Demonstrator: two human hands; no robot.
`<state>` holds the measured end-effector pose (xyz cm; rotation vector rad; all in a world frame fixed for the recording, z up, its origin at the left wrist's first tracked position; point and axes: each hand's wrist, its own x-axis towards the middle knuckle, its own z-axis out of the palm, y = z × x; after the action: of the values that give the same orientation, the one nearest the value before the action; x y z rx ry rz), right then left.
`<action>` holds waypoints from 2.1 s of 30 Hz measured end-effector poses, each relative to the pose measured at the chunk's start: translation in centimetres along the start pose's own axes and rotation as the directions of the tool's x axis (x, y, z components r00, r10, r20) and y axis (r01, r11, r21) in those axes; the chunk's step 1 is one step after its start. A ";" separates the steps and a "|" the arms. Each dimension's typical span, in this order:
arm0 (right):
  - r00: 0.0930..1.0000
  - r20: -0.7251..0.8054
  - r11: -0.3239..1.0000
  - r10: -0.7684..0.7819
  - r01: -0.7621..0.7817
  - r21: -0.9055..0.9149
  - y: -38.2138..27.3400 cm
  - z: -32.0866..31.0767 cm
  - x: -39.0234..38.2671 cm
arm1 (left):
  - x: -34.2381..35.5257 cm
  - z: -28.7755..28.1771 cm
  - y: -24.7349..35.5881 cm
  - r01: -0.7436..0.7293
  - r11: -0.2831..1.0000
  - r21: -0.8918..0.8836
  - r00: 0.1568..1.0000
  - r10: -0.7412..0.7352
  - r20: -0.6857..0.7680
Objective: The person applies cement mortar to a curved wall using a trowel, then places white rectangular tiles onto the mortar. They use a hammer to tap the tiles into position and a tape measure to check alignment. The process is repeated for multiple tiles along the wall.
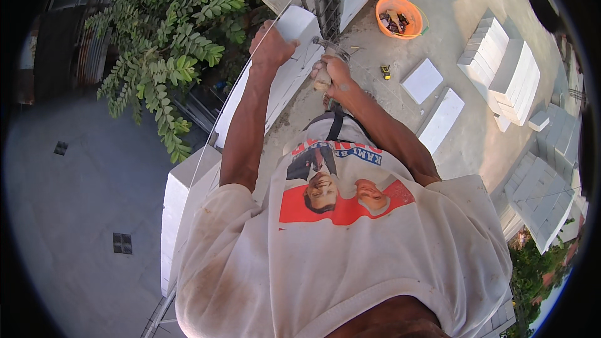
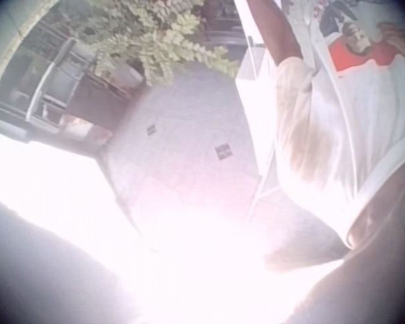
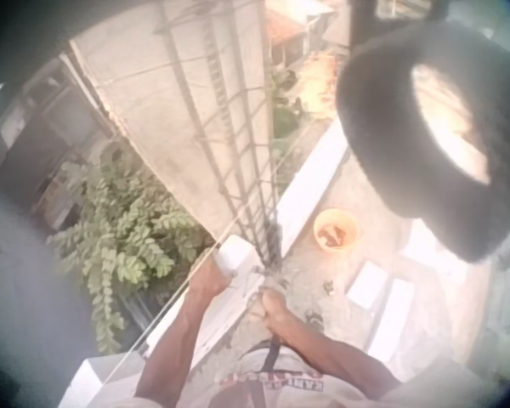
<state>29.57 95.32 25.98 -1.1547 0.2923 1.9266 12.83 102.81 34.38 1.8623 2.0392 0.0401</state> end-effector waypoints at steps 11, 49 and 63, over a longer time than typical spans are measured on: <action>0.991 0.128 0.962 0.029 0.007 -0.274 -3.3 -5.1 -2.3 | 0.0 -0.2 -0.4 0.015 0.999 -0.038 0.999 -0.014 0.036; 0.773 0.597 -0.668 -0.217 0.328 -0.668 -9.6 2.8 -9.9 | -1.5 1.3 -5.1 -0.017 0.892 -0.452 0.994 -0.033 -0.103; 0.758 0.611 -0.616 -0.228 0.374 -0.693 -10.2 3.0 -9.8 | -1.0 1.9 -5.4 0.050 0.855 -0.517 0.984 -0.130 -0.120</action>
<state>37.60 97.87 37.72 -1.6819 -2.3020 0.9202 8.29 100.76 31.40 1.4596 1.9548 0.6557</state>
